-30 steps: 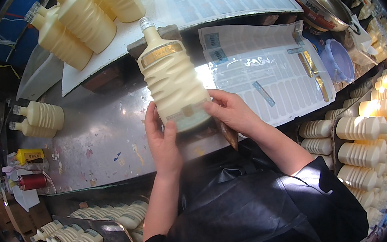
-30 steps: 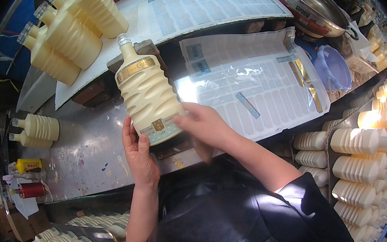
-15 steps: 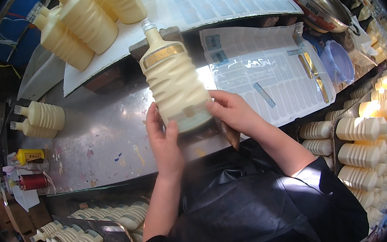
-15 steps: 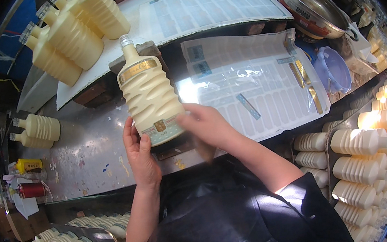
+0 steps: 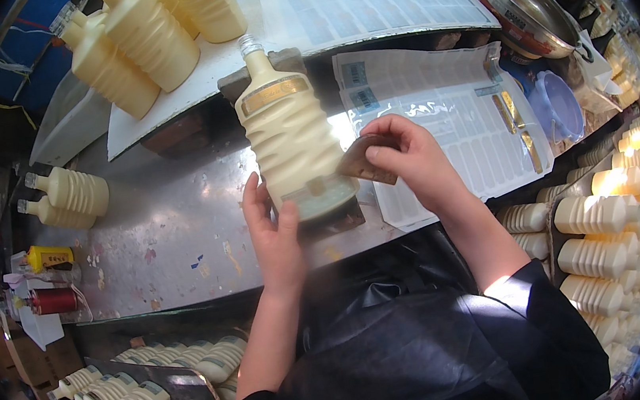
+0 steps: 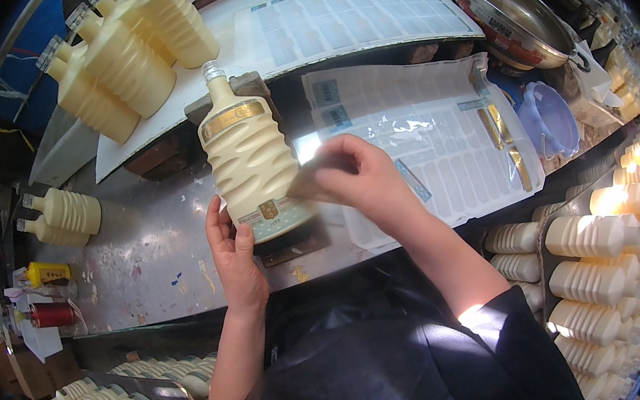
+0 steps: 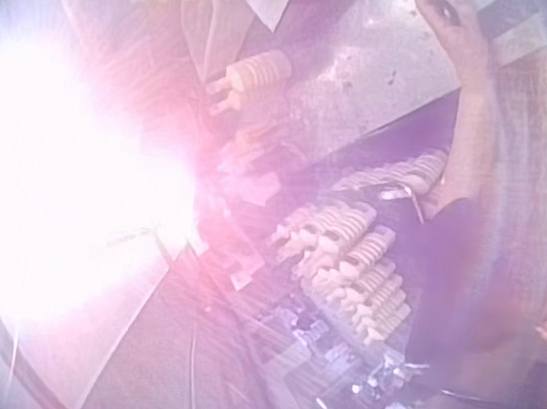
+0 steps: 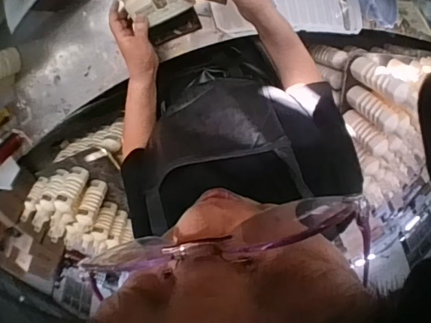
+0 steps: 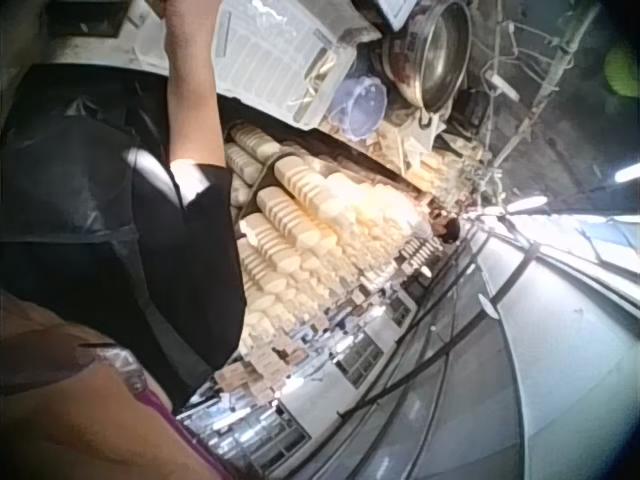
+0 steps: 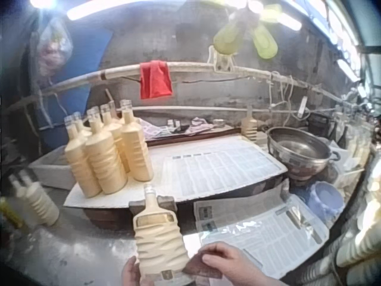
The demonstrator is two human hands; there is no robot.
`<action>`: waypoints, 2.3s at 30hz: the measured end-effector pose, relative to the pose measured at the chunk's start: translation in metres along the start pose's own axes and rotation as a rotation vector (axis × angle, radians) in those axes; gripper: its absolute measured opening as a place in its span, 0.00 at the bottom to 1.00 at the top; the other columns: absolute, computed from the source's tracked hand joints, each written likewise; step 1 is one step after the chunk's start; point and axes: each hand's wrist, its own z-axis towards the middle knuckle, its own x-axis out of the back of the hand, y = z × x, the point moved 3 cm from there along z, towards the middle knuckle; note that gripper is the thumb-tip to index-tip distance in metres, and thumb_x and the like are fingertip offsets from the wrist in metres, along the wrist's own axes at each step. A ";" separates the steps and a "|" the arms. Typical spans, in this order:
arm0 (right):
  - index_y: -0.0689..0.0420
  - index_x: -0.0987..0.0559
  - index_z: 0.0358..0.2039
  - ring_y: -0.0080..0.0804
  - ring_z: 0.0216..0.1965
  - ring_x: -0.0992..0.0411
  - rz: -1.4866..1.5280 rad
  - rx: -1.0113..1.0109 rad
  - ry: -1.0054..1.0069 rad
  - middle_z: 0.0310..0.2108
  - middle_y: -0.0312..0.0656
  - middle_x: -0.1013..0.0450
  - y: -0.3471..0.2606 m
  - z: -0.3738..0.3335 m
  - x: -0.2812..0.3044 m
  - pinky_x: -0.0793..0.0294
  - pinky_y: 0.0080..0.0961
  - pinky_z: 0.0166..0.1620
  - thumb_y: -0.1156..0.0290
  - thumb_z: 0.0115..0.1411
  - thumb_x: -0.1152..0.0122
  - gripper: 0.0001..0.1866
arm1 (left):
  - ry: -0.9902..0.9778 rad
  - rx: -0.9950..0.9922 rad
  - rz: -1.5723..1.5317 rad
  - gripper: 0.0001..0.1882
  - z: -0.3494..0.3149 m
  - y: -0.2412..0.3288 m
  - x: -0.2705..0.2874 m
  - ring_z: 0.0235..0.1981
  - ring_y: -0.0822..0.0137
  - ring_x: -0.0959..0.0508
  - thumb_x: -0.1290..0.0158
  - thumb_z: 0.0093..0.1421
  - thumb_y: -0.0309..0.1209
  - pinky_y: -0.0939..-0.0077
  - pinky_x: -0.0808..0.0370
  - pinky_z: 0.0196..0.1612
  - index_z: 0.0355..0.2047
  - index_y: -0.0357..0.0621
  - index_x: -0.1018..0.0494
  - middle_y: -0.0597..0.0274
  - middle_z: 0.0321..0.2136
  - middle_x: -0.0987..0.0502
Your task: The person repeatedly picks up cream-colored plastic containers, applies a small rectangular label to the side of each container, and places the labeled container on a nearby shelf. The person handles the containers and labels by hand.
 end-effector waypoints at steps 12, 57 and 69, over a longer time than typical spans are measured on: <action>0.59 0.17 0.42 0.44 0.40 0.19 -0.913 1.075 -0.181 0.41 0.45 0.19 -0.037 -0.061 -0.061 0.20 0.31 0.40 0.85 0.45 0.33 0.21 | 0.006 0.022 -0.041 0.29 0.002 0.003 0.002 0.63 0.62 0.33 0.64 0.78 0.47 0.65 0.42 0.69 0.68 0.39 0.40 0.55 0.61 0.32; 0.58 0.28 0.53 0.26 0.26 0.22 -0.742 0.263 0.074 0.25 0.42 0.21 -0.012 -0.041 -0.058 0.24 0.29 0.31 0.72 0.64 0.38 0.18 | 0.100 -0.166 0.551 0.34 0.011 0.002 -0.011 0.62 0.50 0.37 0.55 0.72 0.45 0.55 0.43 0.68 0.67 0.30 0.42 0.45 0.58 0.35; 0.57 0.26 0.52 0.16 0.25 0.31 -0.274 0.211 0.243 0.24 0.33 0.25 0.038 -0.020 0.006 0.33 0.18 0.29 0.71 0.66 0.39 0.14 | -0.067 -0.190 0.181 0.35 0.008 -0.013 0.011 0.64 0.58 0.34 0.47 0.69 0.44 0.64 0.39 0.68 0.68 0.33 0.42 0.48 0.62 0.34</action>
